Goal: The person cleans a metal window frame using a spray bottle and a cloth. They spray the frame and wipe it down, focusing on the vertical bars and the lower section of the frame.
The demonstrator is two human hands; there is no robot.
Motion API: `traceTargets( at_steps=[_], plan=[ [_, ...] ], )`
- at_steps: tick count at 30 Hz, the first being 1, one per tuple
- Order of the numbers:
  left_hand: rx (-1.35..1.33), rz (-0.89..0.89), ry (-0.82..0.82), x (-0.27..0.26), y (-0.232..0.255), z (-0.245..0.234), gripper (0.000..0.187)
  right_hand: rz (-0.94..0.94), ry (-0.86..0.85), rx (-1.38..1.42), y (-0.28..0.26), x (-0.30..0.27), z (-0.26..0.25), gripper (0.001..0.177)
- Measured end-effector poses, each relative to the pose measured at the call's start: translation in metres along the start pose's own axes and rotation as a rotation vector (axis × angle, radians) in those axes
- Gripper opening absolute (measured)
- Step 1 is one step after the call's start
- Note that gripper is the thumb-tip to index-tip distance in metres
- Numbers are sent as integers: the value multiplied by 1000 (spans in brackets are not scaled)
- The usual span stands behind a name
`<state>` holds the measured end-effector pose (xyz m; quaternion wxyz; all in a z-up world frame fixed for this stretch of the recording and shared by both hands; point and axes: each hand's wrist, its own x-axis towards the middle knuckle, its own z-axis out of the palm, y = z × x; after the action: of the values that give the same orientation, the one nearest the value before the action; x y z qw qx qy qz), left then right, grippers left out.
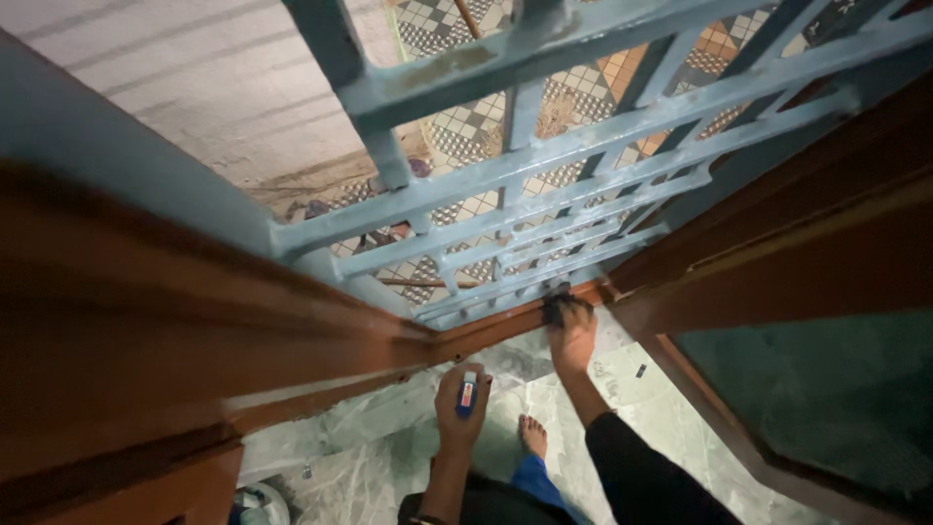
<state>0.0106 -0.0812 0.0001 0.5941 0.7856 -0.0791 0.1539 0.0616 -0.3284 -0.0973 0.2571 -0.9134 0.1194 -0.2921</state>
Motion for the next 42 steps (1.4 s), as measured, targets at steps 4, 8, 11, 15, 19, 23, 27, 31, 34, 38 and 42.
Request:
traceTargets(
  at_steps=[4, 8, 11, 15, 19, 23, 27, 31, 34, 38, 42],
  plan=[
    [-23, 29, 22, 4, -5, 5, 18, 269, -80, 50, 14, 41, 9, 47],
    [10, -49, 13, 1, -12, 7, 17, 159, -191, -196, 9, 58, 24, 39],
    [0, -19, 16, 0, -8, 6, 18, 5, -50, -245, -14, 35, 21, 44],
    [-58, -28, -32, 2, 0, -3, 19, -54, -54, -146, -27, 0, 0, 58],
    [-11, -53, -24, 4, 4, -3, 19, -5, -95, -110, -3, 23, 0, 71],
    [-39, 46, 13, 7, 2, 0, 18, 30, -207, -192, 15, 53, 14, 51],
    [-85, 27, 26, 4, -6, 3, 16, 12, -184, -182, 17, 46, 18, 53],
    [4, -31, 35, 3, -8, 6, 20, -3, -172, -106, 0, 1, 7, 71],
    [-17, -38, 36, -1, -6, 3, 20, -71, -169, -55, 0, -6, -3, 65],
    [-11, 4, 37, 4, -3, 2, 21, 43, -150, -84, 9, 43, 10, 52],
    [31, -38, -1, 4, -8, 3, 19, 54, -153, -162, 11, 50, 16, 43]
  ],
)
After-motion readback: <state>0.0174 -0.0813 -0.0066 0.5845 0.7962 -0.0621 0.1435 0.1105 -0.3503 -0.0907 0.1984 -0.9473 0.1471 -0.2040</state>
